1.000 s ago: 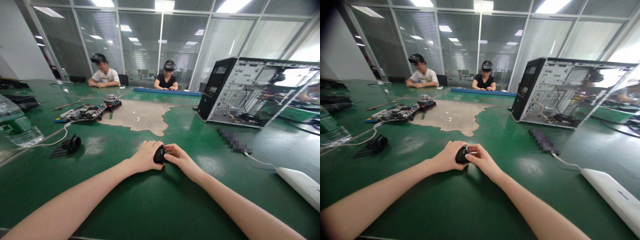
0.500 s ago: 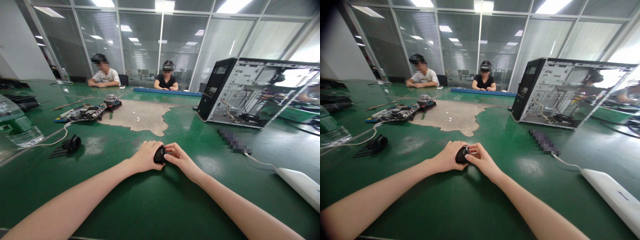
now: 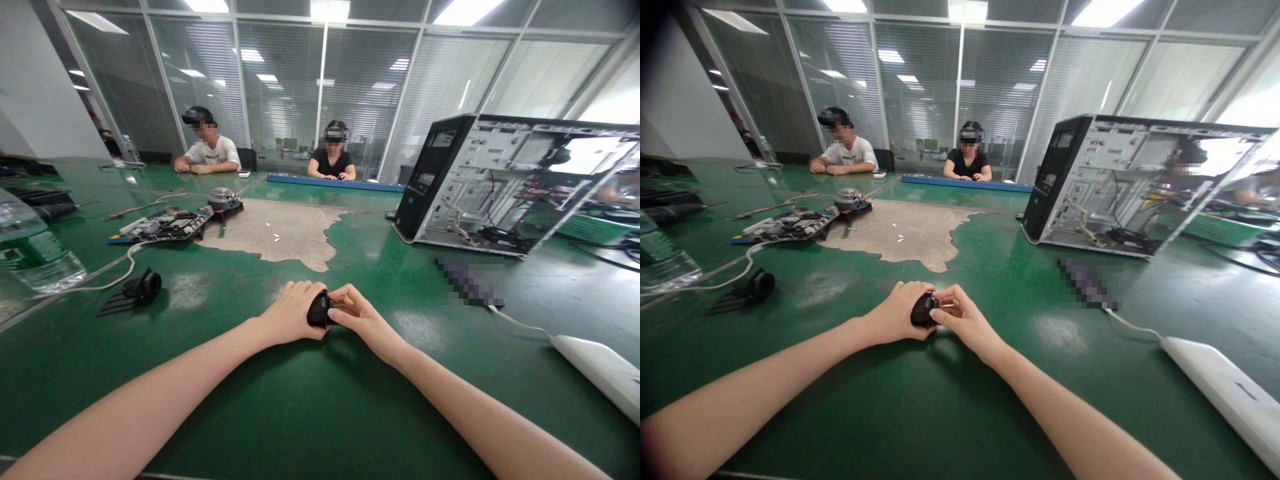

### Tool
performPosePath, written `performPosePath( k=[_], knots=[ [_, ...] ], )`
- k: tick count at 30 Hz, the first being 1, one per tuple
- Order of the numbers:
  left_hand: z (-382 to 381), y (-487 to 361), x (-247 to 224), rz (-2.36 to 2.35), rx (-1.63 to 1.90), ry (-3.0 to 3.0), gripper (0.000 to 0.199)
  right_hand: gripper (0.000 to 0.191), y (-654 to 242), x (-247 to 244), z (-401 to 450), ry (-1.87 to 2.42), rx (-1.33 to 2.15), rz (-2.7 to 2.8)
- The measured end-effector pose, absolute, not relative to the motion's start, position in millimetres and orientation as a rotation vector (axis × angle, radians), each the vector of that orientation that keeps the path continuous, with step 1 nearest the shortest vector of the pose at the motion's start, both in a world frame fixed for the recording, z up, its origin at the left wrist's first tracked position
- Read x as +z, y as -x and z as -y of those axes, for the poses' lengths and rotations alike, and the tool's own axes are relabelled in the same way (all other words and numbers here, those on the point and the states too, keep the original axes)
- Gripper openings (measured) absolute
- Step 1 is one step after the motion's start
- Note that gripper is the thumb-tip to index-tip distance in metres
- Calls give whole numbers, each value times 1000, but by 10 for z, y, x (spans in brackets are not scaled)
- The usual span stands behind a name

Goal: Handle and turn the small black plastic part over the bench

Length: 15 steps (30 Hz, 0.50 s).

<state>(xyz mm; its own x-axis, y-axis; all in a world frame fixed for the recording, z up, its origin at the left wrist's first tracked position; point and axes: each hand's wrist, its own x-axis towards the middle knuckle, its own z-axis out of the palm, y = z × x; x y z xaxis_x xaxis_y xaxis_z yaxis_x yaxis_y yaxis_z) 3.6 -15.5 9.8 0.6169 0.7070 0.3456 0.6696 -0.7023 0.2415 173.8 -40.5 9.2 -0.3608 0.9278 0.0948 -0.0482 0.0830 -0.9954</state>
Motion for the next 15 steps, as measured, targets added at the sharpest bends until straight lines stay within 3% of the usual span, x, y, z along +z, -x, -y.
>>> performPosePath(
  k=[8,15],
  knots=[
    [151,-23,100,-1190,604,-2727,53,38,-1750,132,420,869,1503,1514],
    [150,-37,92,-1181,654,-2738,50,24,-1749,92,400,913,1411,1502]
  ],
)
